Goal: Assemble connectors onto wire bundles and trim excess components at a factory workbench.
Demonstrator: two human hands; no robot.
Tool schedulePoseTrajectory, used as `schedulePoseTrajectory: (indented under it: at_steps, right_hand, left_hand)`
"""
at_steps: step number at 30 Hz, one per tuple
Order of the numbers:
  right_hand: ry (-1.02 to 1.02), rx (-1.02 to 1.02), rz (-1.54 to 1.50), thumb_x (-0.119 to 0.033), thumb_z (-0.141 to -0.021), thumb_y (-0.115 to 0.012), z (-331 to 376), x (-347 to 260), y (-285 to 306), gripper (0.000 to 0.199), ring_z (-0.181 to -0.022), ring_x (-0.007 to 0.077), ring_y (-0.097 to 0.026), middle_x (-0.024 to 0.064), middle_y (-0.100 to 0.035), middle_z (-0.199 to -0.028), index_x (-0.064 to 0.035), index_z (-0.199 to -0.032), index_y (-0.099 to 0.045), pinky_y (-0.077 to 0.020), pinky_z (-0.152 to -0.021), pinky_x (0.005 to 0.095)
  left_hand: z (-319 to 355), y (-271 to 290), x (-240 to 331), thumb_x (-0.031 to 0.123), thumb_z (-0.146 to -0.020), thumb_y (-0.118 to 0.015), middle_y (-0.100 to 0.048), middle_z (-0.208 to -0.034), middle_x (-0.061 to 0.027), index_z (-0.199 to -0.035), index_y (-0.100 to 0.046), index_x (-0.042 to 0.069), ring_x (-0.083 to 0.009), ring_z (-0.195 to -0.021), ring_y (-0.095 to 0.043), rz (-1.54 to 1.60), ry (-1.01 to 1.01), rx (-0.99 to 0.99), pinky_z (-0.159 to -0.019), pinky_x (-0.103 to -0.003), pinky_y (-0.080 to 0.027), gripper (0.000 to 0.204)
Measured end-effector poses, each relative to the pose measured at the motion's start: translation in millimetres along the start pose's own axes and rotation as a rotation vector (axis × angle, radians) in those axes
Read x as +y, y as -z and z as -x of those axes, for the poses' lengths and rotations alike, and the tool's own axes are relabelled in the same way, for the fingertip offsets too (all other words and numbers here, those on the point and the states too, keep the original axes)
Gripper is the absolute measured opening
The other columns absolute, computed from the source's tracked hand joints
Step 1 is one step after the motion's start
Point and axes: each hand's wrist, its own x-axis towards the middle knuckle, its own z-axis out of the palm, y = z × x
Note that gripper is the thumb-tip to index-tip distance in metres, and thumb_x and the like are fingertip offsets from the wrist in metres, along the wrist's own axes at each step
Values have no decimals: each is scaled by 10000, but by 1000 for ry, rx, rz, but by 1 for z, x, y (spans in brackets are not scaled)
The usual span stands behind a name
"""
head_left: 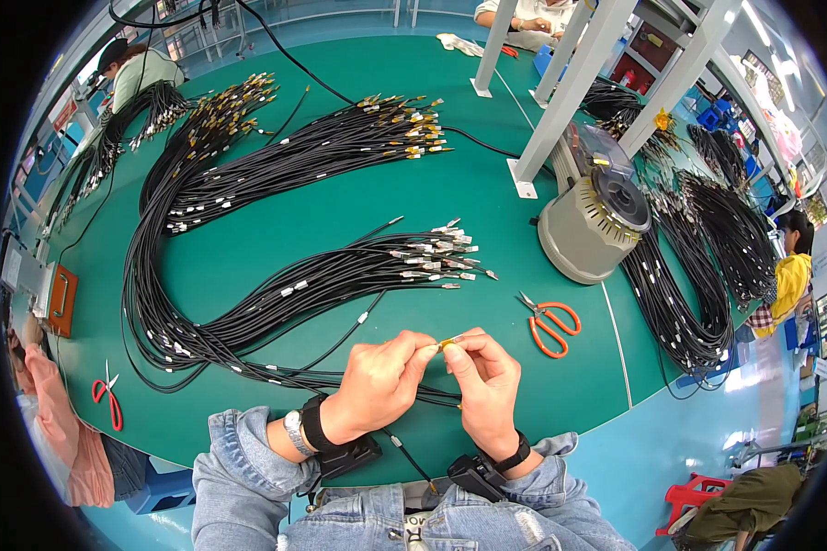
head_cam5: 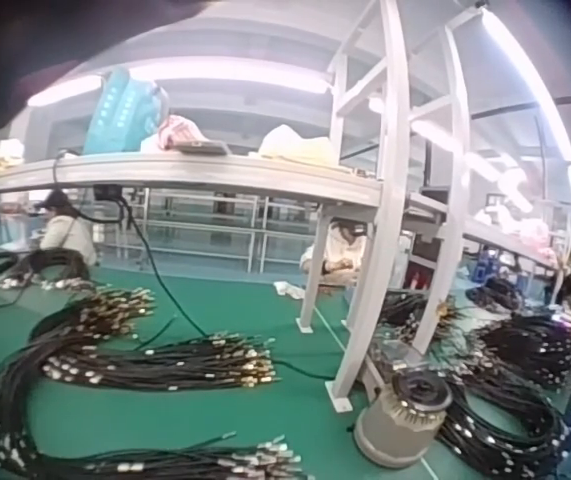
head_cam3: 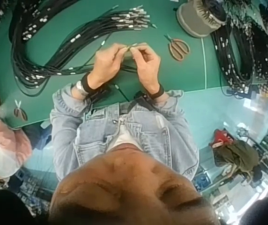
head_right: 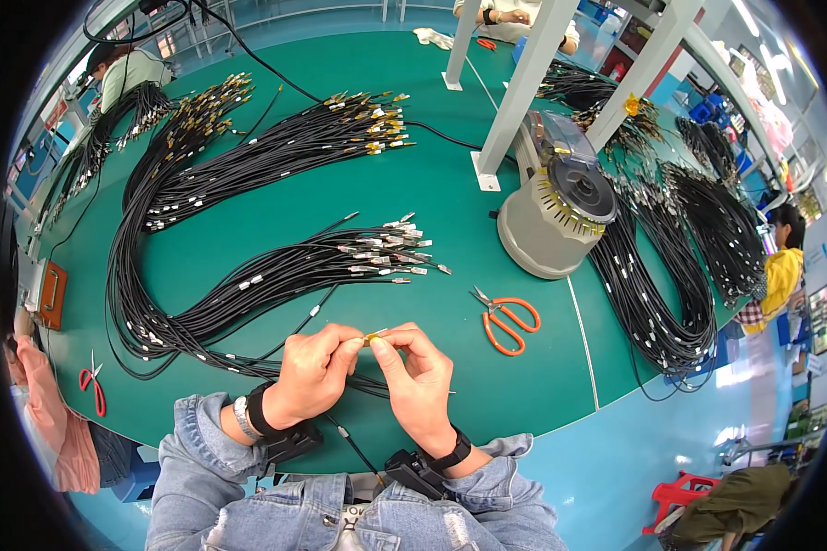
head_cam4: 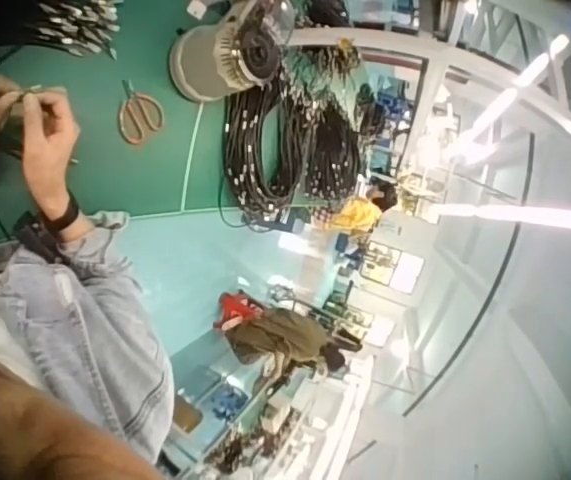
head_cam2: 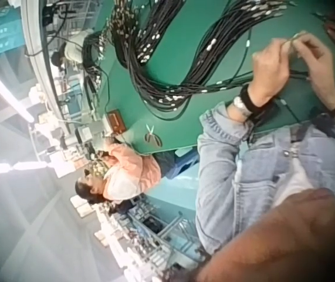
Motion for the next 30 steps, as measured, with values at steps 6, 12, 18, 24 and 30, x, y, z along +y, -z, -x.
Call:
schedulePoseTrajectory:
  at_steps: [6, 12, 18, 24, 30]
  right_hand:
    - [34, -2, 31, -24, -844, -617, -1, -1, 0, 65, -811, 125, -550, 66, -594, -873, 28, -882, -611, -444, -761, 251]
    - [80, -11, 28, -25, -840, -622, -2, 2, 3, 78, -800, 129, -548, 67, -590, -884, 30, -896, -613, -445, -755, 250]
    - [60, -97, -55, -54, -837, -632, -6, -2, 1, 107, -785, 115, -525, 50, -552, -839, 19, -908, -601, -440, -698, 236]
    - [46, -182, -120, -70, -838, -634, -7, 2, 7, 114, -783, 133, -532, 68, -564, -839, 12, -915, -617, -441, -715, 248]
    - [62, -233, -85, -72, -865, -596, -8, 7, 10, 114, -780, 137, -530, 76, -576, -857, 17, -932, -621, -435, -717, 251]
  left_hand:
    - [-5, 6, 3, 52, -902, -513, -509, -508, -27, -824, -574, 5, -102, -408, -478, 151, 107, -89, -386, -246, -361, 110]
    - [-12, 16, 7, 135, -938, -480, -491, -503, -2, -813, -571, 20, -55, -419, -424, 399, 258, -248, -396, -221, -318, 193]
    - [-14, 23, 0, 224, -975, -415, -483, -517, 21, -813, -563, 31, -37, -419, -370, 655, 427, -460, -392, -214, -271, 292]
    - [-16, 27, -5, 290, -983, -395, -426, -512, 42, -812, -539, 31, -33, -408, -305, 955, 627, -631, -382, -203, -238, 343]
    - [-15, 27, -13, 314, -977, -411, -385, -513, 44, -796, -522, 32, -31, -409, -285, 1114, 700, -684, -376, -196, -216, 353]
